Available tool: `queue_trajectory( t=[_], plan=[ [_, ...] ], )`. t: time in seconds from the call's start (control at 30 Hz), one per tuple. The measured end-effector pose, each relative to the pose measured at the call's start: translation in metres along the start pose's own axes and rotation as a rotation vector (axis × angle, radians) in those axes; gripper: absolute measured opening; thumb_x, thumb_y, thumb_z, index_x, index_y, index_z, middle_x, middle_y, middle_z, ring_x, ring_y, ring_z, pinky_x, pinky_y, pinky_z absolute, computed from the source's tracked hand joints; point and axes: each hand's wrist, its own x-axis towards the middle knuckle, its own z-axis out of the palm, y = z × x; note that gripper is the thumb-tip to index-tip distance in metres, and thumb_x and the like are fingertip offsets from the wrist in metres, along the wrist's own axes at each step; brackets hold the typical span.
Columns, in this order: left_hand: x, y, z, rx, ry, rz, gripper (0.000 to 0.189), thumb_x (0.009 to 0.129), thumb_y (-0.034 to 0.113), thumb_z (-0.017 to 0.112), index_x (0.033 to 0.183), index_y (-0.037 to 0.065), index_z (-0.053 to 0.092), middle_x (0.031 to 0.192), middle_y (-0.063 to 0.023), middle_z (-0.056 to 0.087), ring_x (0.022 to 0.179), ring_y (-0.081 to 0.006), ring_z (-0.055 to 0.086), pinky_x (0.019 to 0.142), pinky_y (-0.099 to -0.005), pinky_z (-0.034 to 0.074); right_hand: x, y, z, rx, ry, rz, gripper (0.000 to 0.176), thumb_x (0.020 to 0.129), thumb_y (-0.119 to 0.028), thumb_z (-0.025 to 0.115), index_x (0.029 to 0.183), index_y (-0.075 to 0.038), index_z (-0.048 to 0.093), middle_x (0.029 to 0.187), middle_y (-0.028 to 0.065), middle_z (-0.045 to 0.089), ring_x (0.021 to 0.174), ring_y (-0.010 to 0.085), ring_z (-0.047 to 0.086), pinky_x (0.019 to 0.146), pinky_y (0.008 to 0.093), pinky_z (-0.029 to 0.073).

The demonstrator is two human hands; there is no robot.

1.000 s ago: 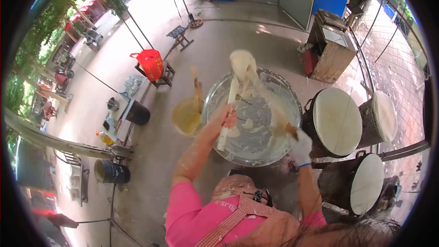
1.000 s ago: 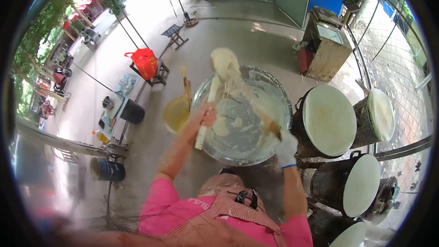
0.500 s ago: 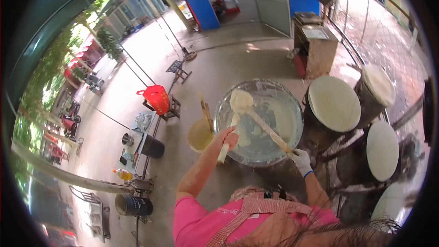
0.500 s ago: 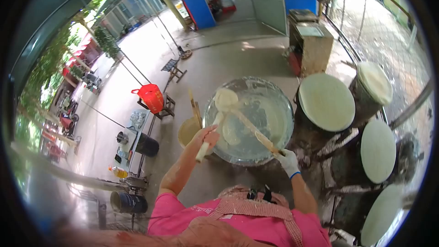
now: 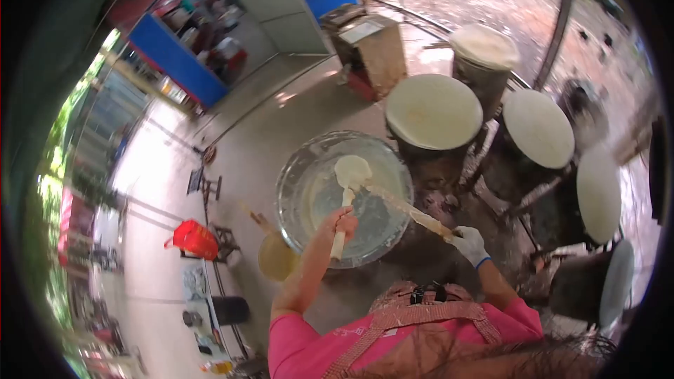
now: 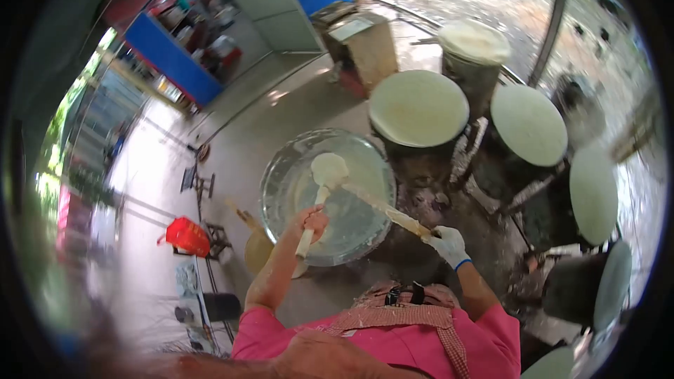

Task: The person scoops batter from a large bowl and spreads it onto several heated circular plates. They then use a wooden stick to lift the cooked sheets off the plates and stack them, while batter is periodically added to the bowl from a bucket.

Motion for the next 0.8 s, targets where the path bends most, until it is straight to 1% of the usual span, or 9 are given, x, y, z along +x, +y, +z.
queue_trajectory(
  t=[0.1,0.17,0.23,0.33,0.4,0.5,0.6,0.63,0.8],
  plan=[
    [-0.001,-0.036,0.05,0.478,-0.028,-0.053,0.036,0.091,0.03,0.05,0.064,0.011,0.036,0.05,0.0047,0.032,0.036,-0.0055,0.03,0.032,-0.0206,0.027,-0.033,0.021,-0.033,0.112,0.164,-0.028,0.037,0.072,-0.038,0.068,0.092,-0.007,0.067,0.074,0.014,0.064,0.068,0.0254,0.063,0.061,0.0337,0.047],
    [0.023,-0.069,0.058,0.962,-0.094,0.178,0.041,0.092,0.037,0.047,0.063,0.011,0.035,0.049,0.0048,0.031,0.035,-0.0061,0.028,0.032,-0.0211,0.024,-0.063,0.032,-0.056,0.201,0.236,-0.046,0.037,0.074,-0.038,0.067,0.093,-0.006,0.066,0.076,0.0155,0.063,0.071,0.0257,0.063,0.063,0.0339,0.047],
    [0.079,-0.072,0.055,0.919,-0.362,-0.215,0.044,0.093,0.042,0.044,0.063,0.011,0.036,0.05,0.0036,0.032,0.036,-0.0068,0.028,0.034,-0.0204,0.025,-0.08,0.057,-0.067,0.271,0.32,-0.064,0.035,0.076,-0.038,0.065,0.092,-0.006,0.065,0.076,0.0162,0.063,0.072,0.0258,0.063,0.064,0.0341,0.047],
    [0.151,-0.137,0.075,0.519,-0.204,-0.577,0.043,0.094,0.039,0.042,0.065,0.009,0.037,0.05,0.0015,0.033,0.038,-0.0084,0.03,0.036,-0.0219,0.029,-0.116,0.117,-0.073,0.344,0.332,0.071,0.035,0.078,-0.039,0.063,0.091,-0.006,0.065,0.077,0.0171,0.062,0.073,0.0299,0.062,0.064,0.0361,0.046],
    [0.204,-0.188,0.077,0.296,-0.031,-0.43,0.035,0.095,0.032,0.039,0.076,0.003,0.037,0.055,-0.0025,0.037,0.039,-0.0115,0.035,0.039,-0.026,0.036,-0.15,0.188,-0.067,0.179,0.379,0.047,0.037,0.078,-0.041,0.061,0.09,-0.006,0.064,0.078,0.0184,0.061,0.073,0.0342,0.06,0.064,0.0376,0.046],
    [0.284,-0.266,0.062,0.237,0.141,-0.661,0.025,0.093,0.018,0.041,0.072,0.004,0.038,0.054,-0.0013,0.036,0.04,-0.0114,0.035,0.039,-0.0262,0.034,-0.239,0.246,-0.066,0.212,0.393,0.415,0.04,0.078,-0.043,0.061,0.093,-0.006,0.064,0.081,0.0182,0.062,0.074,0.0322,0.061,0.066,0.0359,0.047],
    [0.342,-0.387,0.062,0.277,0.173,-0.841,0.021,0.094,0.016,0.04,0.077,0.003,0.037,0.054,-0.0013,0.037,0.038,-0.0098,0.032,0.036,-0.0236,0.031,-0.343,0.277,-0.067,0.354,0.701,0.662,0.035,0.074,-0.042,0.067,0.087,-0.009,0.068,0.076,0.0145,0.065,0.071,0.0269,0.064,0.066,0.0342,0.049],
    [0.366,-0.425,0.062,0.364,0.145,-0.942,0.025,0.094,0.018,0.041,0.074,0.004,0.038,0.053,-0.0007,0.035,0.038,-0.0095,0.032,0.036,-0.0238,0.031,-0.373,0.281,-0.078,0.132,0.763,0.736,0.034,0.071,-0.041,0.068,0.085,-0.01,0.068,0.076,0.0146,0.065,0.073,0.0294,0.064,0.065,0.0356,0.05],
    [0.458,-0.619,0.086,0.875,0.269,-1.241,0.043,0.093,0.032,0.047,0.06,0.011,0.03,0.047,0.0027,0.027,0.034,-0.0087,0.026,0.031,-0.0226,0.024,-0.457,0.295,-0.117,0.12,1.272,1.281,0.028,0.076,-0.033,0.065,0.08,-0.005,0.066,0.079,0.0198,0.063,0.072,0.0333,0.063,0.062,0.0383,0.047]
  ],
)
